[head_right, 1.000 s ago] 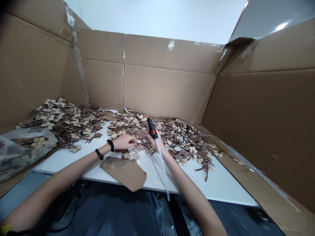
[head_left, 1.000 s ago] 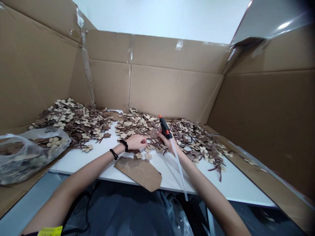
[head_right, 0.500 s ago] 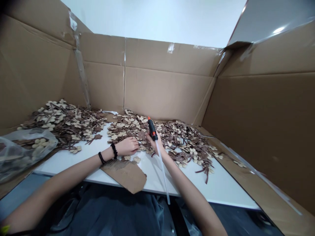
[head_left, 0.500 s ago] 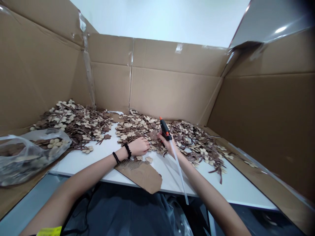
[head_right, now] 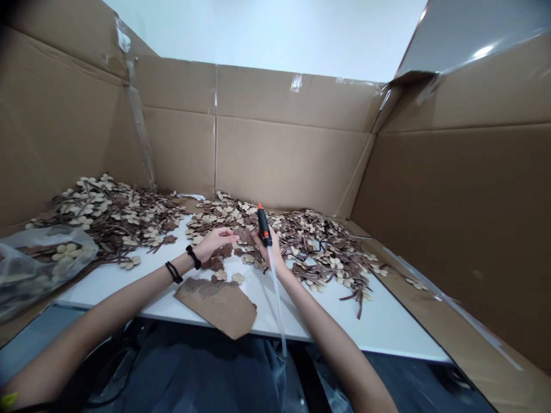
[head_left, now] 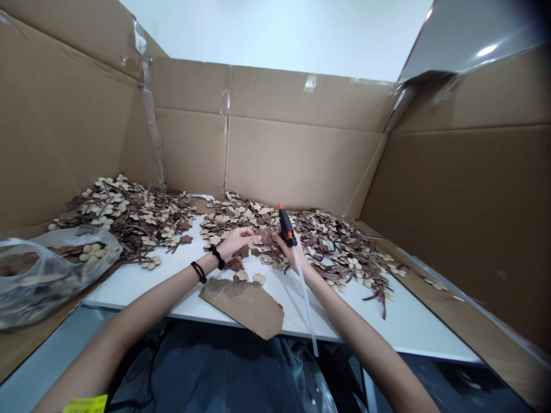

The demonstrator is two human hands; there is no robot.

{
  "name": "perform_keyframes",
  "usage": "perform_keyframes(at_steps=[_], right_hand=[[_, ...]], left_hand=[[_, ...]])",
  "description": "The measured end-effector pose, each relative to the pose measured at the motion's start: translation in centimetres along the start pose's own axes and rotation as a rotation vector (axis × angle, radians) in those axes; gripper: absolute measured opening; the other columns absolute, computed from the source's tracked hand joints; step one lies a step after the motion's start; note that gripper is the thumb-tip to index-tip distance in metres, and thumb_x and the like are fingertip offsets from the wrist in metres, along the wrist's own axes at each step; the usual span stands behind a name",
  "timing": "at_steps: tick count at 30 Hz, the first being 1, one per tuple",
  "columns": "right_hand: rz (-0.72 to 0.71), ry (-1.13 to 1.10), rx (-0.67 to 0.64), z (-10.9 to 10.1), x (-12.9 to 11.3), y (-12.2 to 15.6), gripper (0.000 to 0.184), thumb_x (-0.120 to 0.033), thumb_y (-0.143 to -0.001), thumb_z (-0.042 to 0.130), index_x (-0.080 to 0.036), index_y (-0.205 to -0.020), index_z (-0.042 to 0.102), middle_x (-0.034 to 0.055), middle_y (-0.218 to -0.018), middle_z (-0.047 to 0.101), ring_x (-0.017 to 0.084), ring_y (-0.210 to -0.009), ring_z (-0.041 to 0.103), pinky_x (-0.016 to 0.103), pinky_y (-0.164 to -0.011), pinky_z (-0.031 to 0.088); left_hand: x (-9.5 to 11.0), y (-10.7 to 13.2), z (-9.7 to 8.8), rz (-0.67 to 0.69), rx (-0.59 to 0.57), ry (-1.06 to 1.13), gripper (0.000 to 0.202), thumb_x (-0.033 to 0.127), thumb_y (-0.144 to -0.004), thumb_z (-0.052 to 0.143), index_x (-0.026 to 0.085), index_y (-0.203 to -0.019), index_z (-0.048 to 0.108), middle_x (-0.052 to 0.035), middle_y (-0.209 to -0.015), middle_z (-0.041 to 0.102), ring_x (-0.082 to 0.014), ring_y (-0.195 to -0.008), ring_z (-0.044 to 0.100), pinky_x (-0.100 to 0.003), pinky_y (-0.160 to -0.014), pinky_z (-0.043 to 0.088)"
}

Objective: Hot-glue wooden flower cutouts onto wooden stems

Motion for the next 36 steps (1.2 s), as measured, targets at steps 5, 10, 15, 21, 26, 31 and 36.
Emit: perform_keyframes(at_steps=[5, 10, 15, 21, 26, 31, 36], right_hand=[[0.015, -0.034, -0.011, 0.2, -0.5, 0.2, 0.032, -0.049, -0.072, 0.063, -0.02, -0.078, 0.05, 0.0003, -0.074, 0.05, 0.016, -0.07, 0.047, 0.032, -0.072, 0.041], [0.047, -0.065, -0.043, 0.3, -1.6, 0.7, 0.031, -0.048, -0.073, 0.062, -0.02, -0.079, 0.05, 0.0015, -0.078, 0.051, 0.017, -0.073, 0.048, 0.033, -0.077, 0.041], [0.039, -0.128, -0.076, 0.7, -2.7, 1.3, 0.03, -0.048, -0.074, 0.062, -0.021, -0.08, 0.05, 0.0016, -0.079, 0.051, 0.017, -0.075, 0.048, 0.033, -0.078, 0.042], [0.111, -0.156, -0.07, 1.0, -1.6, 1.5, 0.034, -0.051, -0.072, 0.064, -0.02, -0.083, 0.053, 0.003, -0.082, 0.054, 0.018, -0.078, 0.051, 0.033, -0.078, 0.044], [0.109, -0.153, -0.061, 1.1, -1.3, 1.3, 0.035, -0.055, -0.073, 0.061, -0.021, -0.08, 0.053, 0.0015, -0.075, 0.052, 0.017, -0.071, 0.048, 0.031, -0.07, 0.044], [0.06, -0.117, -0.105, 1.3, -1.6, 1.2, 0.036, -0.055, -0.072, 0.063, -0.021, -0.08, 0.054, 0.0011, -0.075, 0.052, 0.016, -0.07, 0.048, 0.03, -0.069, 0.043], [0.045, -0.13, -0.147, 1.4, -1.7, 1.1, 0.032, -0.051, -0.074, 0.062, -0.02, -0.078, 0.056, 0.0021, -0.077, 0.053, 0.017, -0.075, 0.049, 0.031, -0.074, 0.044]], left_hand=[[-0.4, 0.3, 0.5, -0.056, -0.031, 0.089, 0.042, 0.049, -0.062, 0.075, 0.016, -0.074, 0.052, 0.0036, -0.067, 0.051, -0.007, -0.057, 0.042, -0.02, -0.053, 0.03], [-1.0, 0.7, 1.3, -0.091, -0.049, 0.114, 0.043, 0.051, -0.064, 0.073, 0.017, -0.076, 0.05, 0.0059, -0.063, 0.046, -0.0051, -0.052, 0.037, -0.019, -0.049, 0.026], [-1.1, 0.8, 1.4, -0.024, 0.01, 0.116, 0.042, 0.05, -0.067, 0.071, 0.016, -0.077, 0.048, 0.0042, -0.069, 0.051, -0.0058, -0.054, 0.043, -0.02, -0.05, 0.03], [-1.0, 0.9, 1.6, 0.023, 0.043, 0.157, 0.04, 0.046, -0.068, 0.071, 0.016, -0.075, 0.046, 0.0048, -0.067, 0.051, -0.006, -0.055, 0.043, -0.019, -0.051, 0.031], [-1.0, 1.0, 1.6, 0.024, 0.054, 0.168, 0.039, 0.044, -0.068, 0.072, 0.017, -0.075, 0.046, 0.0047, -0.069, 0.052, -0.0058, -0.056, 0.043, -0.02, -0.052, 0.03], [-0.7, 1.0, 1.6, 0.017, 0.064, 0.168, 0.039, 0.039, -0.065, 0.075, 0.016, -0.075, 0.046, 0.0052, -0.066, 0.05, -0.0062, -0.058, 0.046, -0.019, -0.054, 0.033], [-0.6, 1.0, 1.8, -0.028, 0.028, 0.265, 0.047, 0.031, -0.062, 0.079, 0.015, -0.098, 0.052, 0.0011, -0.079, 0.059, -0.0089, -0.067, 0.054, -0.022, -0.06, 0.04]])
Point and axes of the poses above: each hand's wrist, its own y-axis away from the middle knuckle, its own z-axis out of the palm, x = y × z, the point moved 5 cm from there along -y, towards the middle knuckle
